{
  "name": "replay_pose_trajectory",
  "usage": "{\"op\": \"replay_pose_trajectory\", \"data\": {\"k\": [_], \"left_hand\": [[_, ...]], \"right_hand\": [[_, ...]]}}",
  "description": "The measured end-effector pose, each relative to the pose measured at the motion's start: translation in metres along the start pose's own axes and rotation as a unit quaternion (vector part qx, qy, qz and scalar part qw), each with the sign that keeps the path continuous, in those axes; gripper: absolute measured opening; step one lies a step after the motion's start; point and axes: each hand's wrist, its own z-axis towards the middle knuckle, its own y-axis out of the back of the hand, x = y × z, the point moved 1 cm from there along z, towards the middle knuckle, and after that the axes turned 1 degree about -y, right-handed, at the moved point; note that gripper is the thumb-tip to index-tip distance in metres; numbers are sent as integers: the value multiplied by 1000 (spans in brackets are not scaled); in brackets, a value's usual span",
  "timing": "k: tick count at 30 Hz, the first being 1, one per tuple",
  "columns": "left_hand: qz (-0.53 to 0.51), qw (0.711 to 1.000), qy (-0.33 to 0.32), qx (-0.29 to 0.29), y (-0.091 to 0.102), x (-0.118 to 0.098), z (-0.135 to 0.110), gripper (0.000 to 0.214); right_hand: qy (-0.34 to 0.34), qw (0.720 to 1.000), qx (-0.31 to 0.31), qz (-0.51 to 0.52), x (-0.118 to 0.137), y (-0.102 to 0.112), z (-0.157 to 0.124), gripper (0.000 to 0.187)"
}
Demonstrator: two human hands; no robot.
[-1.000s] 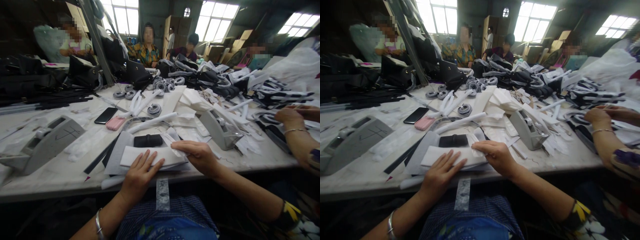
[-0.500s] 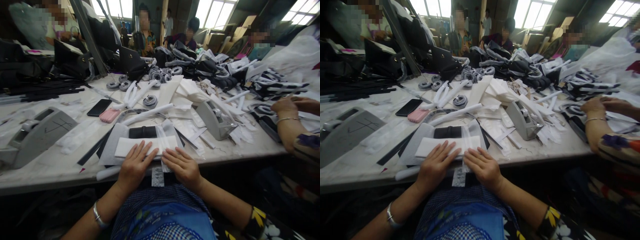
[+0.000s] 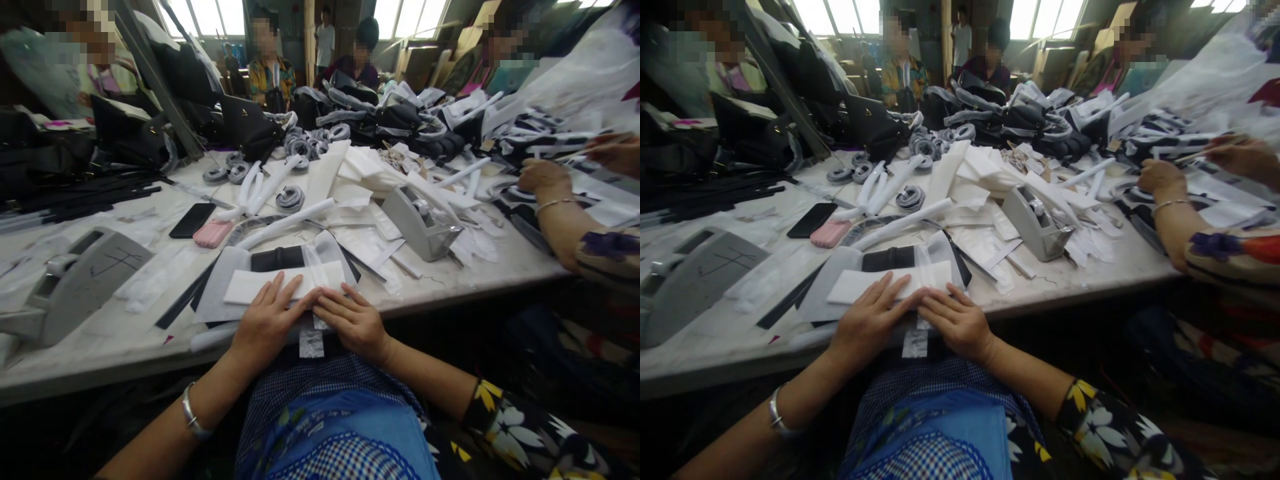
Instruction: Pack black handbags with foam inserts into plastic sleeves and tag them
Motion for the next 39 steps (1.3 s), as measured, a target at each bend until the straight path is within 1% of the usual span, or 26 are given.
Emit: {"op": "replay_pose_trajectory", "data": {"k": [3, 5, 7, 9, 11, 12, 13, 15, 16, 18, 20, 22, 25, 31, 32, 33, 34, 35, 37, 38, 39], "left_hand": [[9, 1000, 8, -21, -4, -2, -6, 62], [14, 1000, 14, -25, -6, -3, -7, 60], [15, 1000, 14, -20, -6, -4, -7, 61], [18, 1000, 13, -17, -6, -5, -6, 61], [25, 999, 12, -23, -5, -5, -5, 59], [28, 999, 13, -26, -5, -5, -5, 58], [31, 999, 13, -28, -5, -5, -5, 58], [33, 999, 12, -29, -6, -5, -5, 60], [32, 999, 12, -30, -6, -6, -5, 60], [28, 999, 15, -34, -6, -7, -5, 61], [20, 999, 19, -40, -6, -7, -5, 62], [13, 999, 20, -45, -6, -8, -5, 62], [5, 999, 21, -46, -6, -8, -5, 64], [2, 999, 19, -44, -7, -9, -7, 67], [3, 999, 18, -46, -8, -9, -8, 67], [5, 999, 19, -49, -8, -9, -8, 66], [6, 999, 20, -50, -9, -8, -8, 66], [6, 998, 22, -50, -9, -8, -8, 65], [5, 999, 24, -48, -9, -7, -8, 64], [3, 999, 24, -49, -9, -7, -7, 64], [1, 998, 26, -50, -9, -7, -7, 64]], "right_hand": [[10, 1000, 3, 11, 2, 6, -1, 40], [29, 999, 14, 33, 3, 18, 1, 33], [51, 996, 26, 75, 2, 33, 8, 26], [46, 993, 21, 103, -5, 46, 25, 24], [4, 996, 11, 87, -19, 49, 52, 22], [-18, 997, 19, 66, -28, 45, 68, 23], [-37, 997, 44, 42, -37, 37, 83, 26], [-59, 989, 136, -5, -54, 16, 109, 34], [-69, 979, 193, -25, -61, 4, 118, 37], [-88, 950, 294, -53, -71, -16, 128, 39], [-103, 925, 356, -78, -75, -28, 128, 37], [-113, 912, 381, -106, -76, -31, 127, 35], [-116, 901, 398, -127, -74, -27, 128, 32], [-62, 898, 425, -97, -80, -15, 138, 25], [-53, 900, 425, -86, -81, -10, 136, 25], [-47, 907, 413, -67, -81, -4, 133, 24], [-46, 923, 380, -39, -80, 4, 128, 23], [-48, 944, 326, -4, -77, 14, 120, 23], [-52, 980, 180, 66, -66, 36, 96, 24], [-45, 988, 113, 92, -59, 46, 81, 26], [-24, 991, 71, 107, -49, 55, 65, 28]]}}
